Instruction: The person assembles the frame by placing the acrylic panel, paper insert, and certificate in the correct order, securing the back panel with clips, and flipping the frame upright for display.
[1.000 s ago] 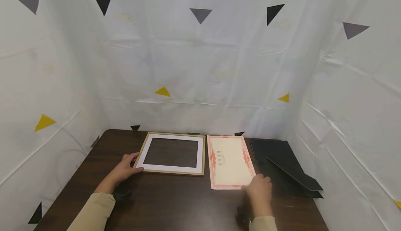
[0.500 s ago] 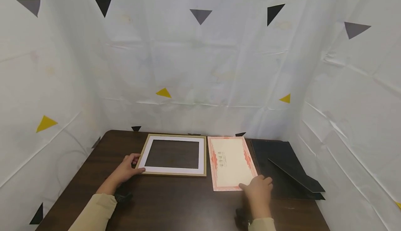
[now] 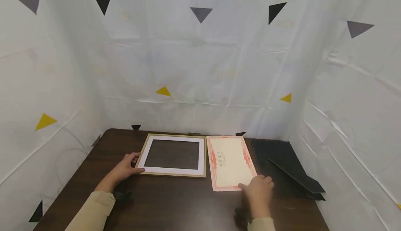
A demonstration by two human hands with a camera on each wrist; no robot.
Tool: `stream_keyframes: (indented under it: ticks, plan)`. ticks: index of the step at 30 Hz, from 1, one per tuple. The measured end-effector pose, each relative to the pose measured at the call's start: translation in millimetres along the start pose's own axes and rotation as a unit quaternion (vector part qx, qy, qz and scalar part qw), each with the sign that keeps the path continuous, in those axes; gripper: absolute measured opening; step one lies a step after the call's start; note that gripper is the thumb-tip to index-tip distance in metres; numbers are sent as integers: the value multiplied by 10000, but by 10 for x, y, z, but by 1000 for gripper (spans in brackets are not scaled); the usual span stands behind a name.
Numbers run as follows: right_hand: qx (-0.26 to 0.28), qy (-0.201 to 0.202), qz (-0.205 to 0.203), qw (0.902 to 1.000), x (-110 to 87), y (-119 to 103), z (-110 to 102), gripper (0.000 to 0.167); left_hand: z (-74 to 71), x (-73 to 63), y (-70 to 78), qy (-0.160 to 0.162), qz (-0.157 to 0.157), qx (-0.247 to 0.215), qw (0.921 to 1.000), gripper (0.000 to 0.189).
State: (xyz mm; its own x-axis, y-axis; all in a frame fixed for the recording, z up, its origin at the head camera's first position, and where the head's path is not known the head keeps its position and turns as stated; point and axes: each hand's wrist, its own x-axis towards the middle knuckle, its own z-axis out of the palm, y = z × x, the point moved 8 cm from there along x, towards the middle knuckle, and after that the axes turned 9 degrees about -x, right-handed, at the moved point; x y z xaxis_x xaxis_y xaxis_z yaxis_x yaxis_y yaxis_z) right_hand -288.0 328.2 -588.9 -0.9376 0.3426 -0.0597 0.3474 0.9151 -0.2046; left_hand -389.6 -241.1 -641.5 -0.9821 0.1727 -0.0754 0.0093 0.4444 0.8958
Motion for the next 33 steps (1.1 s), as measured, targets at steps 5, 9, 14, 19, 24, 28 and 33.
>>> stream_keyframes:
  ticks: [5,9,14,19,24,28,33]
  plan:
    - [-12,-63,51,10000,21,3,31,95,-8,-27,31,-24,20,76,10000,93]
    - [18,-129,26,9999,16,-4,46,98,-16,-28,26,-15,13,146,9999,93]
    - [113,-85,28,9999,-7,-7,6,99,-7,-17,39,-19,66,150,9999,94]
    - [303,-98,84,9995,-30,14,-9,102,13,-34,37,-38,125,263,9996,96]
    - [943,-499,22,9943,-64,45,1,92,29,-53,-30,-43,-75,107,9999,96]
    - [1530,-634,-176,9860,-84,24,-87,56,16,-47,-18,-10,-23,64,10000,95]
    - [2651,-556,-140,9625,-80,34,-220,33,-12,-19,66,-19,267,162,9995,95]
